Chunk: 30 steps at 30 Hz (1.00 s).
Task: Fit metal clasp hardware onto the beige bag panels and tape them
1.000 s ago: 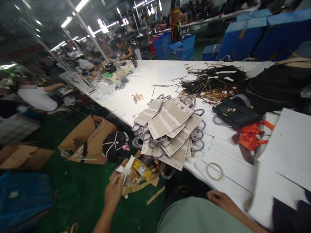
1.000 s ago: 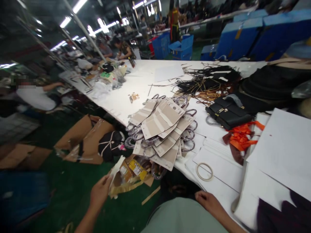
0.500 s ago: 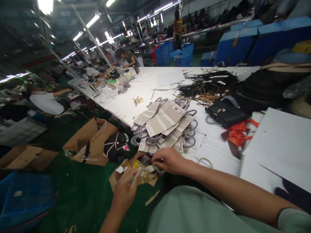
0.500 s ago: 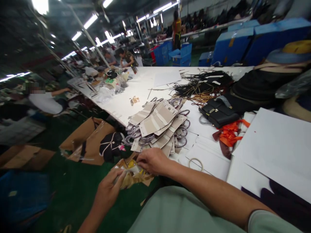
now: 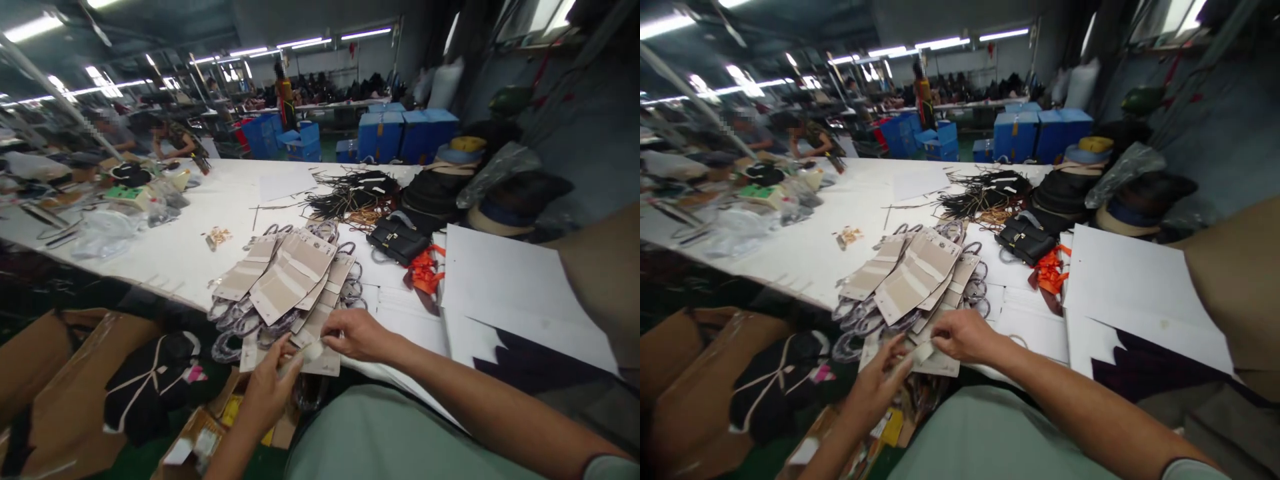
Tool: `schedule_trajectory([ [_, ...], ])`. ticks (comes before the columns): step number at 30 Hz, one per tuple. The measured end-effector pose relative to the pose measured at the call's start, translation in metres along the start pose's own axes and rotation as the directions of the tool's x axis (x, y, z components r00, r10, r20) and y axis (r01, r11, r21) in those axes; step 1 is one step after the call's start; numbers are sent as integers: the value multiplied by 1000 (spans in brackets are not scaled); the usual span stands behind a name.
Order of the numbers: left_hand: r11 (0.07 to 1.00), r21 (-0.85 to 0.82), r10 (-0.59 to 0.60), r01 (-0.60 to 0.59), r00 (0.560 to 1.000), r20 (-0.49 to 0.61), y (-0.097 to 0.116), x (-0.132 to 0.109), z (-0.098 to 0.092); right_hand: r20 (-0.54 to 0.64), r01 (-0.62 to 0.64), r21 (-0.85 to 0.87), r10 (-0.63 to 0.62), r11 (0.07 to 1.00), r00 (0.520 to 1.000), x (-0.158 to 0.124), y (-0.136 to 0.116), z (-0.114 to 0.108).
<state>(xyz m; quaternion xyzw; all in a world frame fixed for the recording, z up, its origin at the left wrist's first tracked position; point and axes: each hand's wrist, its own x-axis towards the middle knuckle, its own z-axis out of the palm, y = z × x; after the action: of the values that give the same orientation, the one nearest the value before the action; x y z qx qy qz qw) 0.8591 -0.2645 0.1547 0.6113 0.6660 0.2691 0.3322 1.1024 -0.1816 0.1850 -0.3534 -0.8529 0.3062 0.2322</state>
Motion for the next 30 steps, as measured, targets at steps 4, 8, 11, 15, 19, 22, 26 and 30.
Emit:
schedule_trajectory([
  [4, 974, -55, 221, -222, 975, -22, -9, 42, -7, 38, 42, -125, -38, 991, 999, 39, -11, 7],
  [8, 930, -128, 354, -346, 934, 47, -12, 80, -14, 49, 26, -237, -14, 971, 999, 78, -10, 16],
  [11, 948, -135, 299, -289, 953, 56, -19, 104, -19, 20, -35, -273, 42, 961, 999, 100, -5, 21],
  [15, 895, 7, 447, -447, 894, -21, -33, 132, -19, -57, -122, -245, 111, 962, 992, 120, 7, 33],
  [19, 778, 203, 615, -595, 787, -52, -34, 151, -9, -300, -295, -22, 275, 955, 914, 141, 50, 37],
  [22, 804, 129, 588, -581, 809, -19, -33, 161, 5, -438, -411, 344, 531, 844, 725, 163, 103, 26],
  [26, 968, -139, 211, -208, 978, 7, -46, 179, 23, -435, -423, 561, 688, 712, 580, 196, 167, 17],
  [30, 950, -301, -63, 88, 994, 92, -67, 201, 33, -483, -502, 416, 652, 758, 584, 211, 206, 28],
])
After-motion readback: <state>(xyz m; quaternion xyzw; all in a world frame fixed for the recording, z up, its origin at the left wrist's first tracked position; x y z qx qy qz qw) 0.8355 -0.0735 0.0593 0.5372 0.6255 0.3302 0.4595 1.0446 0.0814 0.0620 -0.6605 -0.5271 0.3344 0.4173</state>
